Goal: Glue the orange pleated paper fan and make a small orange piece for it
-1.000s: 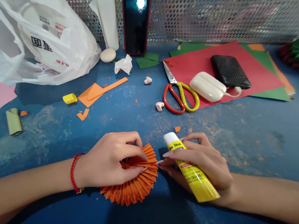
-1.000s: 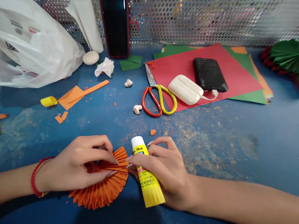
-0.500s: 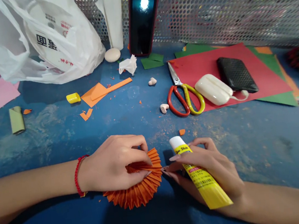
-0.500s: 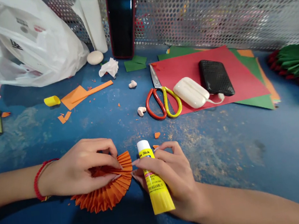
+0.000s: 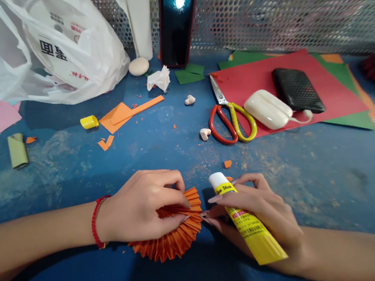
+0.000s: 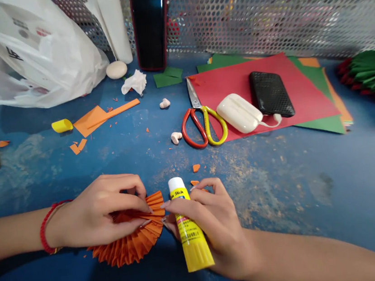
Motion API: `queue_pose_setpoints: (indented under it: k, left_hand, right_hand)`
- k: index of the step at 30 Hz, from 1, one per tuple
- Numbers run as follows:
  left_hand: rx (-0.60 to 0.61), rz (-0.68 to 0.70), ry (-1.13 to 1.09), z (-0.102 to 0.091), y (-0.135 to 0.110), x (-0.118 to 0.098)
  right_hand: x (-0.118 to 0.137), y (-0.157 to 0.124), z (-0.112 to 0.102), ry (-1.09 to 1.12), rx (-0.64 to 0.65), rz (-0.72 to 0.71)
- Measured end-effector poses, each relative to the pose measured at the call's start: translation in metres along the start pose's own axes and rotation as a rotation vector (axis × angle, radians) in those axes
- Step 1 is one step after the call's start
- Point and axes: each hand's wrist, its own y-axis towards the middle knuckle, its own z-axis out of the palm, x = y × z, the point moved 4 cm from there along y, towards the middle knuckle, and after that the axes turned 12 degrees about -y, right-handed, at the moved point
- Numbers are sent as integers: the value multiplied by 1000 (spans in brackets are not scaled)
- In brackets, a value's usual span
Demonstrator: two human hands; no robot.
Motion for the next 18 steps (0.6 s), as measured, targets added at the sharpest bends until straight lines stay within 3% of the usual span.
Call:
queue_pose_setpoints:
  k: [12,18]
  left_hand:
    - [-15,69,27,4,1,-6]
    - [16,128,38,2,0,-8]
  right_hand:
    - [1,1,2,-14,20,3]
    - [-1,-1,-3,14,-45,-35]
